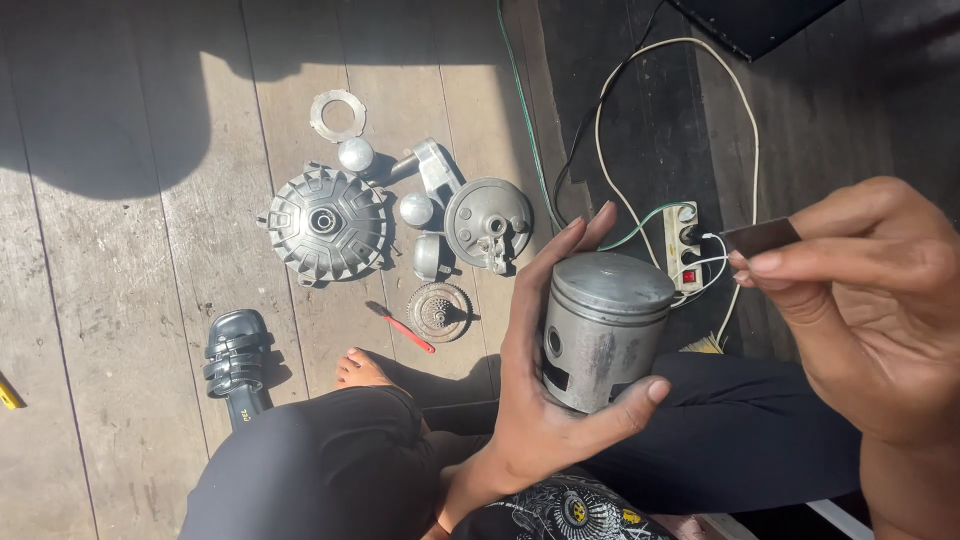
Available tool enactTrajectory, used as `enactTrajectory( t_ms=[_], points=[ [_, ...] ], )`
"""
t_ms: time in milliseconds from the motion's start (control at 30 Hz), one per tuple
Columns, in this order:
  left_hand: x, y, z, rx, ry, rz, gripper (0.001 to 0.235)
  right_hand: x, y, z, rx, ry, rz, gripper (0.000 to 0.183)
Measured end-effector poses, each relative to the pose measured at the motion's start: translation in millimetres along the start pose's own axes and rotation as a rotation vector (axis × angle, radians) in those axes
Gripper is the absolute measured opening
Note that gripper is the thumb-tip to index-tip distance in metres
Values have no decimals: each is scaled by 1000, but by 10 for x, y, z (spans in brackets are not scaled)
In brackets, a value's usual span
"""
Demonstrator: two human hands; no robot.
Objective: Cleaning and adjusting the ring grooves on a motorcycle piston using a small metal tool.
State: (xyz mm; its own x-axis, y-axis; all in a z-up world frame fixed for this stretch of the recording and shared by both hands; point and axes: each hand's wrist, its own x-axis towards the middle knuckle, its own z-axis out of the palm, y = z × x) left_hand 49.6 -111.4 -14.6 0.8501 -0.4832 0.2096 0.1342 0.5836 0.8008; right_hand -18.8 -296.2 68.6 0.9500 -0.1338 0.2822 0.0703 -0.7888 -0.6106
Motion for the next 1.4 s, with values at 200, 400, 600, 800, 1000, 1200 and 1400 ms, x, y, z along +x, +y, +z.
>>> enactTrajectory(
  t_ms=[200,400,600,800,1000,1200,1400],
  points=[
    [-45,-10,-88,-99,3,24,86,-310,202,181,-18,51,-25,54],
    [-112,-200,-117,-238,-4,115,92,-294,304,142,154,-14,-145,22],
    [-131,-246,-189,-93,-13,153,106,-451,299,67,88,-89,-101,56],
    [-157,-347,-177,-212,-66,124,37,-395,38,-12,-30,-184,-17,18],
    [-36,-230,-104,-386,-43,-75,81,-333,35,-20,-84,-204,-86,12],
    [-87,-273,-92,-357,-26,-53,77,-152,-24,-189,-120,-410,-64,21],
    [-64,-221,-47,-395,-6,-124,78,-186,45,-271,-164,-489,-85,26]
  ],
)
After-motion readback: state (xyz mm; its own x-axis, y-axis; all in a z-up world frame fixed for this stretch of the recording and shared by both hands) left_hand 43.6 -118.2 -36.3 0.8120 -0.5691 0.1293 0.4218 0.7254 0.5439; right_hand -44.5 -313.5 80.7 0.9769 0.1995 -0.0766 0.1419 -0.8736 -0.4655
